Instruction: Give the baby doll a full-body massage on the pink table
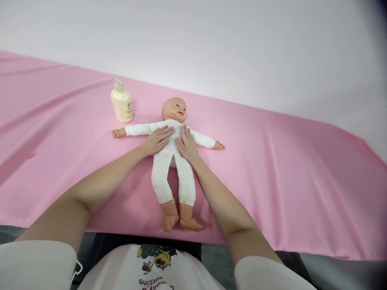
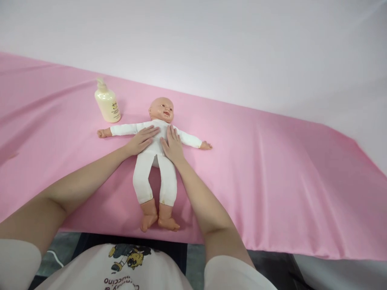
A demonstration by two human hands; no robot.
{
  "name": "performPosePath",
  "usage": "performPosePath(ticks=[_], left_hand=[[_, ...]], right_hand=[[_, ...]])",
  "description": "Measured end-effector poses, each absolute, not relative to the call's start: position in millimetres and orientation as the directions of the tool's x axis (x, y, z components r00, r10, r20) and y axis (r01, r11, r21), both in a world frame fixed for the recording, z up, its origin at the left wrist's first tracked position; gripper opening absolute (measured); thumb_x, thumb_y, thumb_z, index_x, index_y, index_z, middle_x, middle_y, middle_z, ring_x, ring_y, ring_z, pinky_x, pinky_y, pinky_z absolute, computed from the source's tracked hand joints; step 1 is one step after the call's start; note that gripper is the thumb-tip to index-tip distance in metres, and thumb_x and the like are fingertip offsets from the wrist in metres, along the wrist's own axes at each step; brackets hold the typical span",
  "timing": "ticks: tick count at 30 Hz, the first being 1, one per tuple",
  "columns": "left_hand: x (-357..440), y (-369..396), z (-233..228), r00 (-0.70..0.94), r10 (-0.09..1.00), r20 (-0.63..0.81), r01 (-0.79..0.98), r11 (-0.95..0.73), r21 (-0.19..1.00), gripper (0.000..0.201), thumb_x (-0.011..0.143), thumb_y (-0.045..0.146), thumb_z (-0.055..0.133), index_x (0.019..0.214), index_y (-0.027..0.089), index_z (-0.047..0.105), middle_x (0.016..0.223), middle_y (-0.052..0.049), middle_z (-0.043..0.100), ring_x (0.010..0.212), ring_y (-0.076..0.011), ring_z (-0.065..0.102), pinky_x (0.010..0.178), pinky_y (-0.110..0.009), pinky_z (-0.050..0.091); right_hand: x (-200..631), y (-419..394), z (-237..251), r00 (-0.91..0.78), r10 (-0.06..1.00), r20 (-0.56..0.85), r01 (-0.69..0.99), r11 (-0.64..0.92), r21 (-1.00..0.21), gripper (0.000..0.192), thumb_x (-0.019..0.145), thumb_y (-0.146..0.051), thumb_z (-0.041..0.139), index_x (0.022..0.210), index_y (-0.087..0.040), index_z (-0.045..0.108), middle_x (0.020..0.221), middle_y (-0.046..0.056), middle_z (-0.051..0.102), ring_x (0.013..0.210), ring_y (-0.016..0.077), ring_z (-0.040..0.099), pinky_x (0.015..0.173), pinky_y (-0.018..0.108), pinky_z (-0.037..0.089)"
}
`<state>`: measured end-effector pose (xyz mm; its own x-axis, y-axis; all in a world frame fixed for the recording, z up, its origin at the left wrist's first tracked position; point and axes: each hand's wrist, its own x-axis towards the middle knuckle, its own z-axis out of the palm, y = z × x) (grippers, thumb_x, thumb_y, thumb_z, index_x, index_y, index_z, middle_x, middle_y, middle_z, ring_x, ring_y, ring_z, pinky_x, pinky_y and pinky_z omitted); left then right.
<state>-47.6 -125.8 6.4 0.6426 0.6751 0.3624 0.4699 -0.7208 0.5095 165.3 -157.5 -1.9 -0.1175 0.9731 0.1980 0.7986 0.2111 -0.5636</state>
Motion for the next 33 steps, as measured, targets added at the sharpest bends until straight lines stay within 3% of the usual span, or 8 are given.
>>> performPosePath(ticks=[3,6,16,19,23,25,29,33], left_hand=[[-52,-119,2,0.52,0.795,0.313,0.59,-0.599,0.542,0.065,0.103,0.047,0.025,0.157,0.014,0.036,0.166,-0.007,0.032,0.158,-0.0235,0.022,0.13,-0.042,0.017],[-54,-117,0,0.402,0.875,0.271,0.691,-0.484,0.537,0.065,0.103,0.049,0.027,0.158,0.014,0.034,0.165,-0.01,0.033,0.156,-0.025,0.026,0.129,-0.045,0.02],[-54,-122,3,0.223,0.932,0.284,0.82,-0.337,0.462,0.066,0.102,0.05,0.028,0.151,0.01,0.046,0.159,-0.014,0.044,0.154,-0.0306,0.031,0.129,-0.051,0.02],[-54,-120,-1,0.245,0.921,0.302,0.811,-0.365,0.457,0.067,0.102,0.051,0.023,0.151,0.012,0.046,0.159,-0.013,0.045,0.153,-0.0301,0.033,0.129,-0.052,0.021],[-55,-118,-4,0.269,0.911,0.313,0.813,-0.389,0.432,0.067,0.103,0.05,0.02,0.152,0.01,0.045,0.159,-0.014,0.044,0.152,-0.0296,0.034,0.128,-0.051,0.021],[-54,-119,-4,0.275,0.908,0.316,0.815,-0.394,0.425,0.068,0.103,0.049,0.019,0.151,0.009,0.045,0.159,-0.015,0.044,0.152,-0.0299,0.035,0.128,-0.051,0.021],[-53,-121,-2,0.28,0.908,0.31,0.818,-0.395,0.419,0.068,0.103,0.046,0.019,0.15,0.005,0.045,0.158,-0.018,0.044,0.151,-0.0308,0.036,0.128,-0.05,0.02],[-53,-120,-3,0.292,0.904,0.312,0.813,-0.407,0.417,0.065,0.102,0.042,0.022,0.149,0.004,0.046,0.157,-0.019,0.046,0.151,-0.0311,0.037,0.128,-0.05,0.02]], right_hand=[[171,-155,-7,-0.066,0.983,0.173,0.772,0.16,-0.615,0.09,0.095,-0.073,0.02,0.163,-0.015,0.014,0.172,0.011,0.014,0.161,0.0329,0.01,0.13,0.059,0.012],[180,-151,-13,0.002,0.988,0.157,0.753,0.102,-0.65,0.092,0.093,-0.076,0.02,0.162,-0.015,0.017,0.171,0.013,0.017,0.161,0.0328,0.011,0.13,0.059,0.01],[207,-147,-14,0.177,0.953,0.244,0.834,-0.014,-0.551,0.088,0.097,-0.067,0.013,0.155,-0.005,0.036,0.164,0.022,0.033,0.159,0.039,0.016,0.126,0.068,0.005],[206,-146,-14,0.064,0.973,0.22,0.829,0.071,-0.555,0.082,0.099,-0.063,0.013,0.156,-0.009,0.035,0.166,0.019,0.031,0.159,0.0365,0.015,0.125,0.069,0.003],[198,-152,-4,-0.191,0.962,0.193,0.783,0.268,-0.561,0.08,0.099,-0.064,0.014,0.163,-0.016,0.018,0.171,0.011,0.017,0.161,0.0293,0.008,0.129,0.062,0.003],[192,-158,5,-0.317,0.922,0.222,0.759,0.387,-0.524,0.079,0.098,-0.067,0.015,0.163,-0.022,0.02,0.172,0.005,0.014,0.161,0.0272,0.004,0.13,0.059,0.004],[176,-177,26,-0.634,0.728,0.262,0.627,0.682,-0.377,0.07,0.1,-0.065,0.018,0.154,-0.029,0.043,0.165,-0.002,0.035,0.16,0.0235,0.018,0.132,0.052,0.004],[163,-188,35,-0.729,0.639,0.244,0.547,0.759,-0.353,0.062,0.101,-0.061,0.021,0.15,-0.035,0.048,0.158,-0.006,0.047,0.156,0.0219,0.031,0.133,0.05,0.008]])
